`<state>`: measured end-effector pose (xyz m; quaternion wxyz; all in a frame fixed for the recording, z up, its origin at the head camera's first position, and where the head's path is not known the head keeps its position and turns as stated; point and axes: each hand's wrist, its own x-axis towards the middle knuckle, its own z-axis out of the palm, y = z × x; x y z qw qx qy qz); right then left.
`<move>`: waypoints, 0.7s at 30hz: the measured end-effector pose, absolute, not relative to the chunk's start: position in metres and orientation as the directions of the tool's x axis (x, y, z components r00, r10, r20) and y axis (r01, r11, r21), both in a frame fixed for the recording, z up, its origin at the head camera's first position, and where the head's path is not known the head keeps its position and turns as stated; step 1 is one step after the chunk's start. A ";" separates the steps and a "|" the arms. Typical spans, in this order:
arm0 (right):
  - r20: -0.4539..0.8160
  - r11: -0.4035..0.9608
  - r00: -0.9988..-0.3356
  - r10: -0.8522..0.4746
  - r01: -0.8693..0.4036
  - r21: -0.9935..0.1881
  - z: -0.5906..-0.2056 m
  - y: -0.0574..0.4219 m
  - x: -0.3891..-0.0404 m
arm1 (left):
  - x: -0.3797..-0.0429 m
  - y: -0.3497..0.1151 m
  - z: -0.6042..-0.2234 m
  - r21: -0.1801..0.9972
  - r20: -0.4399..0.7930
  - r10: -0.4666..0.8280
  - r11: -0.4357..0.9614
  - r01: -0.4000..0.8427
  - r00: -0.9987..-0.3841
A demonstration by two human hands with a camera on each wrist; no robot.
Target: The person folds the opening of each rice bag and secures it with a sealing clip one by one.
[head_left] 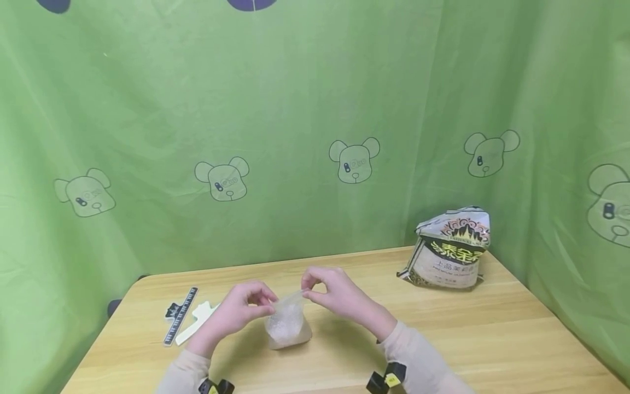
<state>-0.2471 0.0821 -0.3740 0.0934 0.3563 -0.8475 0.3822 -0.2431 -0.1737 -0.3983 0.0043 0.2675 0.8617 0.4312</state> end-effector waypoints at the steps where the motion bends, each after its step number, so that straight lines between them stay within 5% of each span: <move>1: 0.429 0.455 -0.730 -0.532 -0.674 -0.583 -0.374 0.082 -0.247 | -0.243 -0.173 -0.399 0.746 0.226 0.462 0.484 0.457 -0.858; 21: 0.461 0.448 -0.708 -0.536 -0.701 -0.556 -0.374 0.081 -0.246 | -0.228 -0.123 -0.411 0.795 0.436 0.153 0.395 0.460 -0.887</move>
